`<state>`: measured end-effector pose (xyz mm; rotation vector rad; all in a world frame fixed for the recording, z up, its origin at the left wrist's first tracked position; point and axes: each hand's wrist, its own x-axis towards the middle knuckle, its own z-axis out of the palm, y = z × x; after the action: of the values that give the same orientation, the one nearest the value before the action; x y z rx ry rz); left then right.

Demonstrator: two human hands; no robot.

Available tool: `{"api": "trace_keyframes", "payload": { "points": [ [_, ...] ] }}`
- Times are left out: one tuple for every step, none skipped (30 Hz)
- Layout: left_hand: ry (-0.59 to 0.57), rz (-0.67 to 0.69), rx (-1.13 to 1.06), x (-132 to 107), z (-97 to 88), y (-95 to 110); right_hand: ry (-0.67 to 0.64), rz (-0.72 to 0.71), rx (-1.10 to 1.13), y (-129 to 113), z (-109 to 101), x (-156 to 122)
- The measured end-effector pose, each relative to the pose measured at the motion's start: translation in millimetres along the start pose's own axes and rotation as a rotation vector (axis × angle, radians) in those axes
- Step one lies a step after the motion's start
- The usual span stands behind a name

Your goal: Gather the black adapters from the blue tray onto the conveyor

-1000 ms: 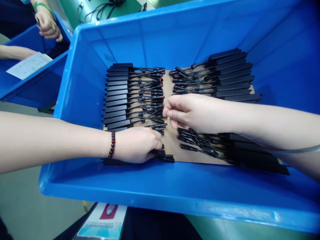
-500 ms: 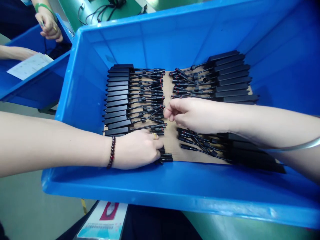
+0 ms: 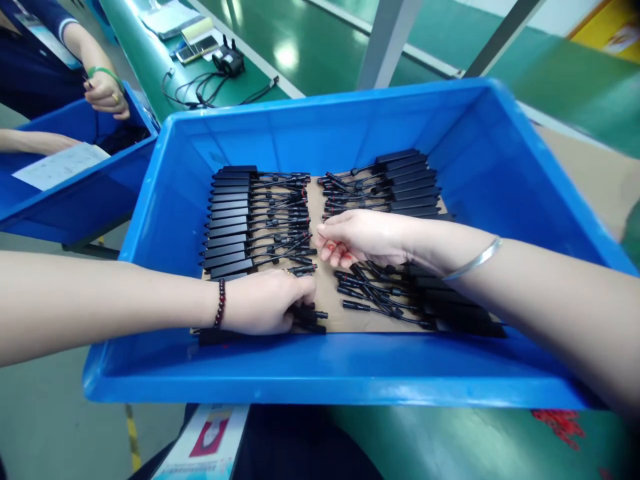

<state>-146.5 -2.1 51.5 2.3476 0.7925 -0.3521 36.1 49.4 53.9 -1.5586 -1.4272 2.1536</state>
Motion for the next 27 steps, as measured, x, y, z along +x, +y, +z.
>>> {"api": "trace_keyframes", "payload": {
  "points": [
    [0.011, -0.02, -0.048, 0.2, -1.1, -0.4, -0.008, 0.026, 0.035, -0.1, -0.4, 0.2],
    [0.025, -0.022, -0.094, 0.6, -2.2, -1.3, -0.014, 0.043, 0.055, 0.1, -1.2, 0.7],
    [0.041, -0.006, -0.137, 1.2, -3.1, -2.6, -0.022, 0.053, 0.064, 0.8, -2.3, 1.3],
    [0.059, 0.015, -0.178, 1.9, -3.8, -4.5, -0.031, 0.055, 0.061, 1.8, -3.8, 2.2],
    [0.072, 0.03, -0.222, 2.9, -4.2, -6.7, -0.046, 0.052, 0.053, 3.1, -5.5, 3.3],
    [0.069, 0.028, -0.276, 3.9, -4.2, -9.2, -0.069, 0.041, 0.039, 4.7, -7.3, 4.5],
    [0.049, 0.005, -0.342, 5.1, -3.8, -11.8, -0.096, 0.027, 0.019, 6.4, -9.0, 5.7],
    [0.02, -0.036, -0.423, 6.3, -3.0, -14.3, -0.121, 0.012, -0.01, 8.1, -10.6, 6.7],
    [-0.009, -0.086, -0.511, 7.6, -2.1, -16.3, -0.142, -0.002, -0.048, 9.4, -11.6, 7.4],
    [-0.029, -0.133, -0.596, 8.8, -1.1, -17.8, -0.153, -0.018, -0.093, 10.3, -12.2, 7.7],
    [-0.036, -0.17, -0.68, 10.0, -0.3, -18.5, -0.155, -0.034, -0.14, 10.7, -12.0, 7.5],
    [-0.028, -0.199, -0.761, 11.1, 0.2, -18.4, -0.152, -0.051, -0.191, 10.6, -11.3, 6.7],
    [-0.012, -0.227, -0.832, 12.0, 0.4, -17.8, -0.148, -0.065, -0.244, 10.0, -10.1, 5.3],
    [0.003, -0.256, -0.892, 12.8, 0.1, -16.6, -0.141, -0.076, -0.297, 9.0, -8.6, 3.5],
    [0.016, -0.289, -0.942, 13.4, -0.4, -15.3, -0.132, -0.084, -0.348, 7.9, -7.1, 1.4],
    [0.026, -0.321, -0.983, 13.9, -1.1, -13.9, -0.122, -0.091, -0.398, 6.7, -5.6, -0.8],
    [0.038, -0.35, -1.01, 14.1, -1.8, -12.7, -0.115, -0.1, -0.444, 5.8, -4.4, -2.7],
    [0.055, -0.37, -1.025, 14.3, -2.5, -11.7, -0.106, -0.116, -0.481, 5.1, -3.6, -4.3],
    [0.074, -0.382, -1.035, 14.3, -3.0, -11.1, -0.095, -0.136, -0.51, 4.6, -3.1, -5.5],
    [0.092, -0.391, -1.045, 14.3, -3.4, -10.8, -0.084, -0.153, -0.538, 4.4, -2.8, -6.2],
    [0.107, -0.402, -1.05, 14.3, -3.4, -10.6, -0.071, -0.164, -0.565, 4.3, -2.5, -6.6],
    [0.121, -0.412, -1.052, 14.3, -3.3, -10.6, -0.051, -0.166, -0.588, 4.2, -2.2, -6.6],
    [0.132, -0.422, -1.054, 14.3, -3.0, -10.6, -0.031, -0.161, -0.603, 4.2, -1.8, -6.5],
    [0.141, -0.429, -1.057, 14.4, -2.6, -10.6, -0.019, -0.151, -0.611, 4.2, -1.2, -6.2],
    [0.147, -0.433, -1.062, 14.5, -2.2, -10.7, -0.018, -0.145, -0.612, 4.2, -0.4, -5.8],
    [0.153, -0.432, -1.07, 14.6, -1.7, -10.7, -0.025, -0.145, -0.605, 4.5, 0.5, -5.4],
    [0.156, -0.43, -1.077, 14.7, -1.2, -10.7, -0.037, -0.152, -0.594, 5.0, 1.4, -4.8]
  ]
}}
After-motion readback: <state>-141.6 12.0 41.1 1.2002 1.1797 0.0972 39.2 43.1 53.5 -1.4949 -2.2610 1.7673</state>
